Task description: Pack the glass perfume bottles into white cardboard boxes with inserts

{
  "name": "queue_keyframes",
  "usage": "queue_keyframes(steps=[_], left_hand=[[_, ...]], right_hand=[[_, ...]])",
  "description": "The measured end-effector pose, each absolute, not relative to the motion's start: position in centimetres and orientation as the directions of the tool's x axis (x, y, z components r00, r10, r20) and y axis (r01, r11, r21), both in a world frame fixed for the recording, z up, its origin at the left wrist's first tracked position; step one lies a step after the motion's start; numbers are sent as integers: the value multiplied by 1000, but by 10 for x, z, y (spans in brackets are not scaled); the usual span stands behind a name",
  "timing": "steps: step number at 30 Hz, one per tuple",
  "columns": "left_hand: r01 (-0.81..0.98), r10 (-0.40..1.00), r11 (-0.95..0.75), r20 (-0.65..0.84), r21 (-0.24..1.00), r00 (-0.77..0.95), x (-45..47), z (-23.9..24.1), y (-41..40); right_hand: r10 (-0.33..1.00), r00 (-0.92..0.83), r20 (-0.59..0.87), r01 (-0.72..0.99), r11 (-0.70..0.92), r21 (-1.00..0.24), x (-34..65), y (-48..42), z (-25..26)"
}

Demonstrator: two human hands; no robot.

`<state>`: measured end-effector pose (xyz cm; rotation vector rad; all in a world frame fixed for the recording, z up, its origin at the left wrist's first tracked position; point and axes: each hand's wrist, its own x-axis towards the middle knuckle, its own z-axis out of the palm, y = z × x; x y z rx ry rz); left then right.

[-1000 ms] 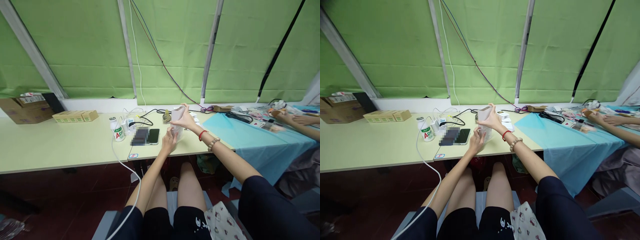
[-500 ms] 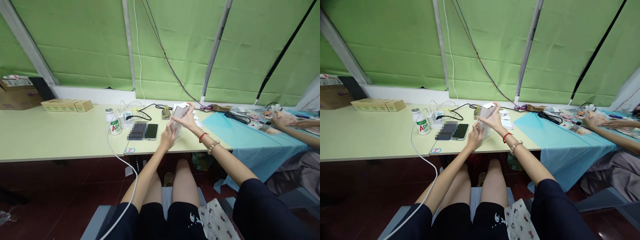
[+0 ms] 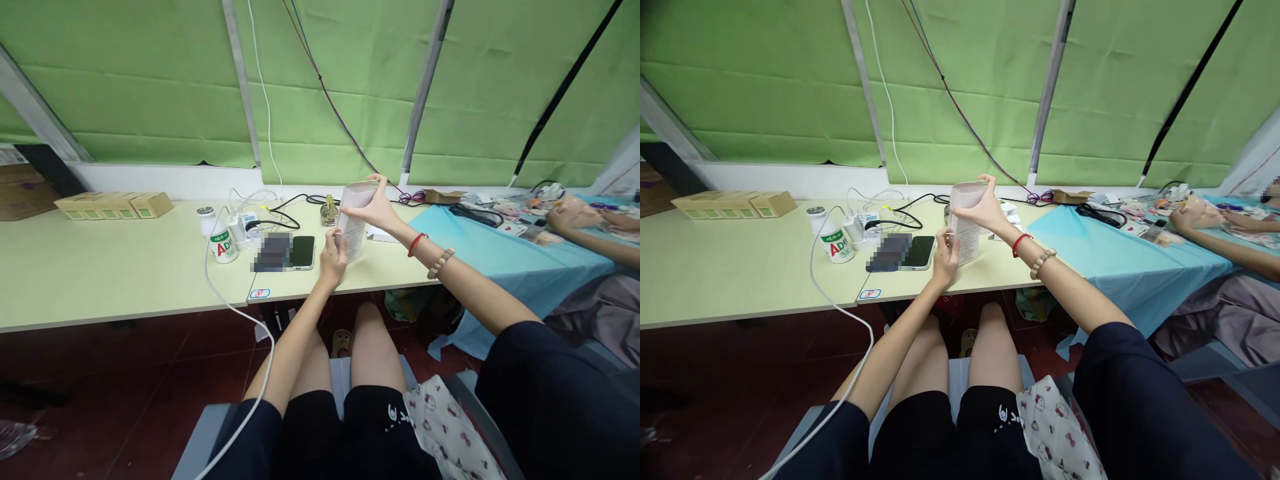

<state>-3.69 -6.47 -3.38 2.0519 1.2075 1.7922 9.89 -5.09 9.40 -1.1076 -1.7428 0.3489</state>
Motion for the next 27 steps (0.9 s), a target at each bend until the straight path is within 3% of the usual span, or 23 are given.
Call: queue_keyframes(steps=[12, 21, 27], left_hand=[[428, 541, -755, 841, 496, -21, -36, -35, -62], [387, 642, -709, 767, 590, 6, -35, -35, -60], [314, 686, -691, 727, 652, 0, -35, -36, -60]], right_hand=[[741, -204, 640, 763, 530, -371, 99, -53, 91], [781, 36, 624, 498, 527, -689, 101, -45, 89], [807, 111, 580, 393, 501, -771, 96, -42, 75]])
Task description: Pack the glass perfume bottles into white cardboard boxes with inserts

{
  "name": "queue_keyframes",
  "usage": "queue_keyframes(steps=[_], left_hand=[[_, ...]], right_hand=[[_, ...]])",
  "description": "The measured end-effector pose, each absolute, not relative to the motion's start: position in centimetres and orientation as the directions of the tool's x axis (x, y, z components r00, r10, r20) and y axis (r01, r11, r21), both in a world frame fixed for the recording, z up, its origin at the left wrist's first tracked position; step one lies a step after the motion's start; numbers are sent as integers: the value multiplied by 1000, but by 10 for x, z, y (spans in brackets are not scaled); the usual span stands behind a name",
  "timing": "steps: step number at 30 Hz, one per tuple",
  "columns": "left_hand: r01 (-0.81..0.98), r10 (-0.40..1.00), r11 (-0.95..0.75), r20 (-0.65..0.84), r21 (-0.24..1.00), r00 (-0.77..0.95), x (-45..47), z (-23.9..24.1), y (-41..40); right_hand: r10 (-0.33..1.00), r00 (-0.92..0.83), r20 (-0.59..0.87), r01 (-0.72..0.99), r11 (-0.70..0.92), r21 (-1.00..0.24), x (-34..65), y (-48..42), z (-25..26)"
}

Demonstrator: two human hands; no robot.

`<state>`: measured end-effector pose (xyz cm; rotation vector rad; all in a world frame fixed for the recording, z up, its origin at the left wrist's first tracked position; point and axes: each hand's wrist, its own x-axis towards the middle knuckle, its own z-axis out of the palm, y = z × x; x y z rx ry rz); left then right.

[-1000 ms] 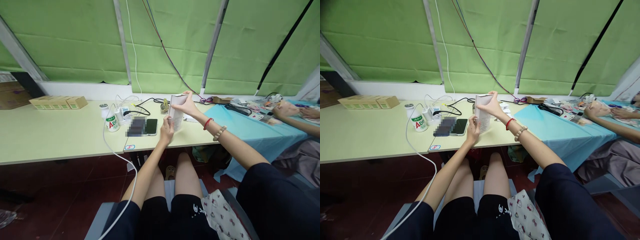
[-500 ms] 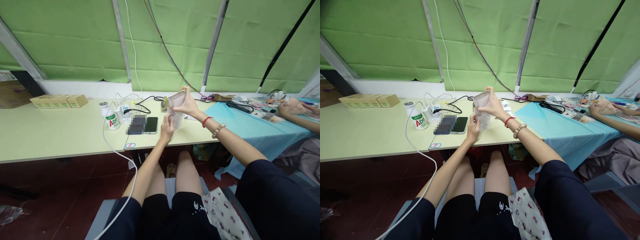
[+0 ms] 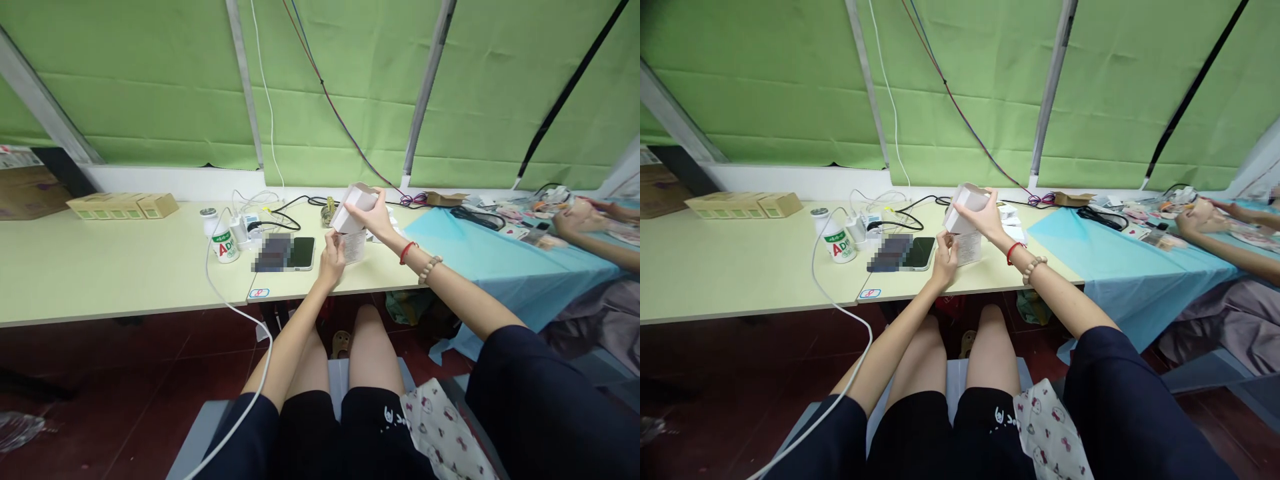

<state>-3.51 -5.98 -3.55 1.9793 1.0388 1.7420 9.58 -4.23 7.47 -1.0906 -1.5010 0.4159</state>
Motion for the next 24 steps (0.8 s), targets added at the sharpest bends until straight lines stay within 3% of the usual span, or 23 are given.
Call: queue_keyframes(steps=[7, 13, 18, 24], left_hand=[[356, 690, -679, 724, 642, 12, -34, -36, -61], [388, 653, -702, 757, 597, 14, -33, -36, -61], [359, 666, -695, 746, 623, -5, -33, -35, -62], [366, 606, -738, 795, 566, -7, -34, -29, -65]], right_hand=[[718, 42, 695, 520, 578, -629, 104, -44, 72], [734, 59, 676, 652, 485, -583, 100, -48, 79], [670, -3, 743, 734, 506, -453, 100, -48, 81], [726, -164, 668, 818, 479, -319, 109, -41, 108]])
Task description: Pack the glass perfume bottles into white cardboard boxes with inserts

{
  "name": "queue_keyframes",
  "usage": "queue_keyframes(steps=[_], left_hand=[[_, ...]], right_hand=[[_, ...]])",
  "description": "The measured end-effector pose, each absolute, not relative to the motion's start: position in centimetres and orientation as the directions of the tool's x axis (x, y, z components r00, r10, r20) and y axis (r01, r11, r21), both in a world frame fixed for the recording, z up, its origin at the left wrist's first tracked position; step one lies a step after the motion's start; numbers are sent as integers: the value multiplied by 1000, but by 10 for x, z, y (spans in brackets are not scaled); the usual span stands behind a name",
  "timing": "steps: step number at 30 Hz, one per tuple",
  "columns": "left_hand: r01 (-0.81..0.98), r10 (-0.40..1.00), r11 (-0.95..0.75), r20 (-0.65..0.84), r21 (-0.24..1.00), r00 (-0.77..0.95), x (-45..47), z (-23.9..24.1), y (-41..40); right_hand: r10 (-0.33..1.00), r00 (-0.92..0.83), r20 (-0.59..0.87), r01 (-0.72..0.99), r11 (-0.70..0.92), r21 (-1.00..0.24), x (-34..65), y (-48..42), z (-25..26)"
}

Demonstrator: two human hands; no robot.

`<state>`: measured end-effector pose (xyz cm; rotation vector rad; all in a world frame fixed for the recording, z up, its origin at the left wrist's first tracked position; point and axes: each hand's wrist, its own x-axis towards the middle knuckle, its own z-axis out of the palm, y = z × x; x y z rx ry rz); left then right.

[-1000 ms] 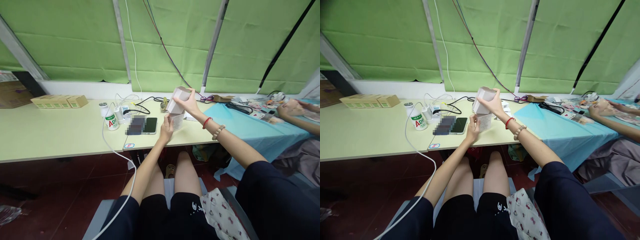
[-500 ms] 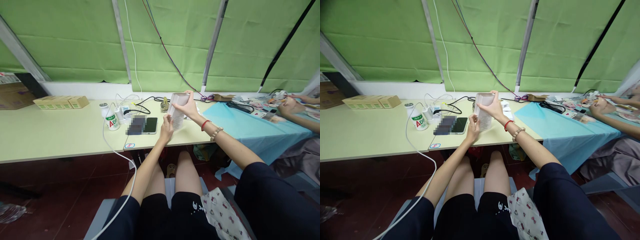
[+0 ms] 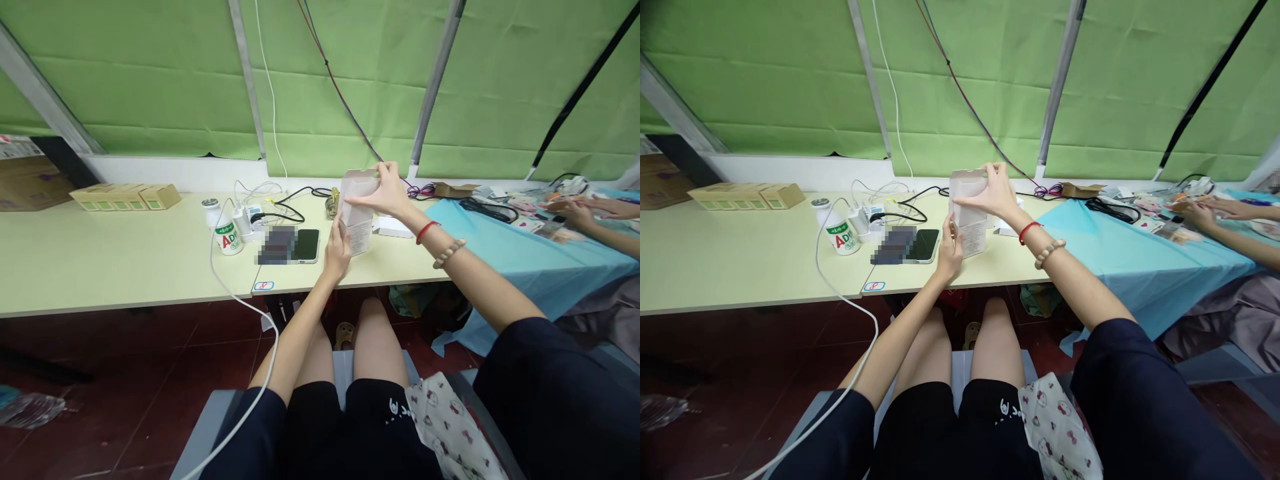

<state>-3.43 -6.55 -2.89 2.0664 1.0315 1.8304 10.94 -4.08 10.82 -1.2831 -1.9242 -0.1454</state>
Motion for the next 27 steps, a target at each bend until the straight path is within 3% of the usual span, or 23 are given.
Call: queue_keyframes(steps=[6, 11, 15, 23, 27], left_hand=[[410, 541, -772, 841, 486, 20, -33, -28, -65], [443, 523, -783, 848, 437, 87, -33, -28, -66], [458, 540, -769, 837, 447, 88, -34, -31, -64], [464, 617, -705, 787, 537, 27, -35, -43, -55], [479, 602, -709, 798, 518, 29, -35, -43, -55]], right_hand=[[859, -267, 436, 829, 436, -350, 112, -50, 162], [880, -392, 270, 868, 451, -207, 102, -59, 179], [920, -357, 160, 919, 377, -117, 93, -57, 171], [926, -347, 147, 926, 363, -99, 91, -54, 163], [922, -348, 169, 932, 359, -39, 85, -64, 168]])
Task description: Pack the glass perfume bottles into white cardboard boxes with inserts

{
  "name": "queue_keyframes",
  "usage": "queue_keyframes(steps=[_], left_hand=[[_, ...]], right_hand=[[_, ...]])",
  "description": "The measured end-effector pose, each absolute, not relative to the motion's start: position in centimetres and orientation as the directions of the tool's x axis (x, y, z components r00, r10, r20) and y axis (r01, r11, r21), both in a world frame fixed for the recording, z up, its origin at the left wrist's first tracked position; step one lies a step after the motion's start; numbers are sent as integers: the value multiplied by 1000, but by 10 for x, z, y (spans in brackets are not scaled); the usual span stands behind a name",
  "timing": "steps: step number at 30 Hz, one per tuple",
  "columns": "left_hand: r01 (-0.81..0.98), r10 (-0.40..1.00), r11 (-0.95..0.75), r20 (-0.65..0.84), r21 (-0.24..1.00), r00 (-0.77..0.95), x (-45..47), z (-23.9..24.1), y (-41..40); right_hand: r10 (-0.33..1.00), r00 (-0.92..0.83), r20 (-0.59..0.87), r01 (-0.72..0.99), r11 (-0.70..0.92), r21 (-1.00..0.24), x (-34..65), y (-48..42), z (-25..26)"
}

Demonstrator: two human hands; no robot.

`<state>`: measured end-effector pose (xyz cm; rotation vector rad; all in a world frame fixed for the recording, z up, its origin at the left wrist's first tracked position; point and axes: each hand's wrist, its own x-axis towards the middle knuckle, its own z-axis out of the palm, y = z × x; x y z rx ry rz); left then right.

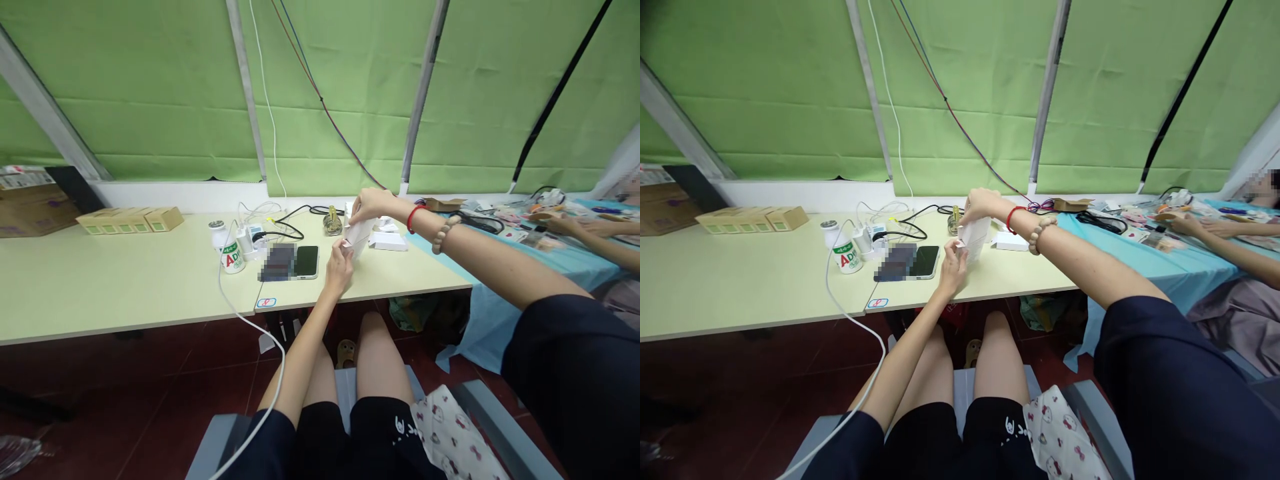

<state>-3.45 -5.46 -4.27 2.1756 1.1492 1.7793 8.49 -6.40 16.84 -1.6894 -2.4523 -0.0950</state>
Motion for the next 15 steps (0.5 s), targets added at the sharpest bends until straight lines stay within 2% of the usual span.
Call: queue_keyframes(steps=[10, 15], left_hand=[[446, 635, -689, 773, 572, -11, -35, -40, -57], [416, 670, -672, 743, 612, -10, -36, -37, -61]], right_hand=[[905, -375, 201, 927, 372, 52, 75, -73, 165], [854, -494, 164, 865, 463, 196, 85, -72, 166]])
